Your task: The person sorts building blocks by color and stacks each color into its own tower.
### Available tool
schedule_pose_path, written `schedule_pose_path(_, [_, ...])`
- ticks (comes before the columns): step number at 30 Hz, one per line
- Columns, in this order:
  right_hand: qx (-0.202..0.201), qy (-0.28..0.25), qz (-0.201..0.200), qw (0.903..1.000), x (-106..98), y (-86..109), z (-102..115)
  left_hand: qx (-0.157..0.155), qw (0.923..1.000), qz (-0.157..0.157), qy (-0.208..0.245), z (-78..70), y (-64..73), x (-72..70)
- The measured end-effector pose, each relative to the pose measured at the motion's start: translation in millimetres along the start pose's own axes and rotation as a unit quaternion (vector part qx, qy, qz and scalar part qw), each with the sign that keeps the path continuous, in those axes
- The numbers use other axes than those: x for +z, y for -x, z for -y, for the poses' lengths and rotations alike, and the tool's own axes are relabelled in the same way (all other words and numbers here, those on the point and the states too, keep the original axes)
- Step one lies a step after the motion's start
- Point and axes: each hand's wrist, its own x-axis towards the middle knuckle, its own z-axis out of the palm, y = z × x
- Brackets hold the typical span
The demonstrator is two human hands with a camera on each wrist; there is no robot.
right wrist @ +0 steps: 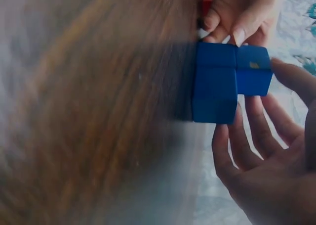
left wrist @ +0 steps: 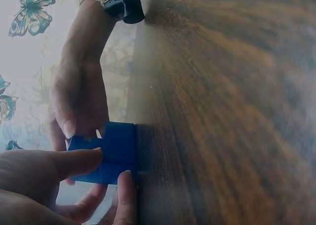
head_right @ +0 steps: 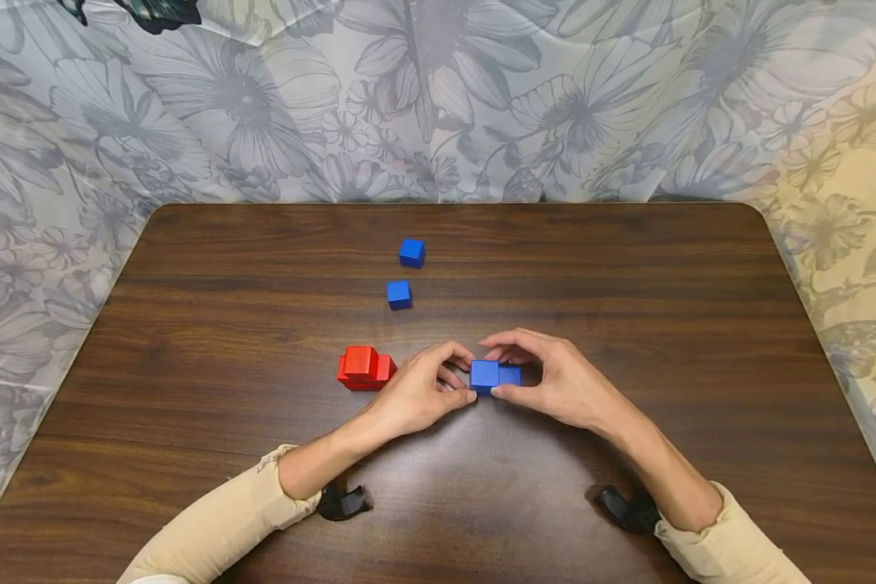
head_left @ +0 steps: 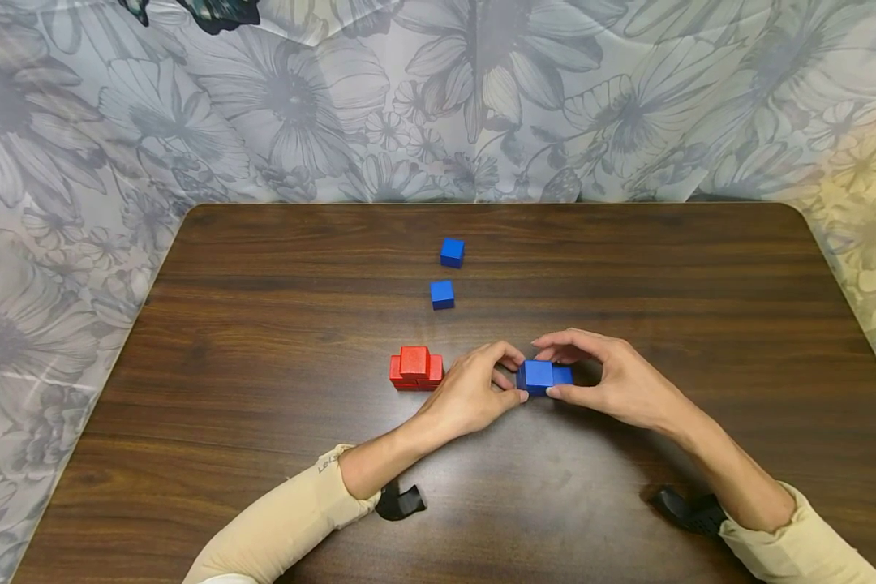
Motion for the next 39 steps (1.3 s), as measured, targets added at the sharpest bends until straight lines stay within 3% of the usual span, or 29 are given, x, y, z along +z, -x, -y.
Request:
schedule_pose_path(19, [-0.005,0.007,-0.025,0.9996,-11.8,-15.5,4.0,-0.004,1.0,0.002,-0.002,-0.7,0.2,-1.1])
schedule_pose_path(39, [0.024,-0.017,-0.036,0.9989,-26.3,-54.8,2.1,0.001,1.0,-0.006,-0.006,0.3,0.6,0.4])
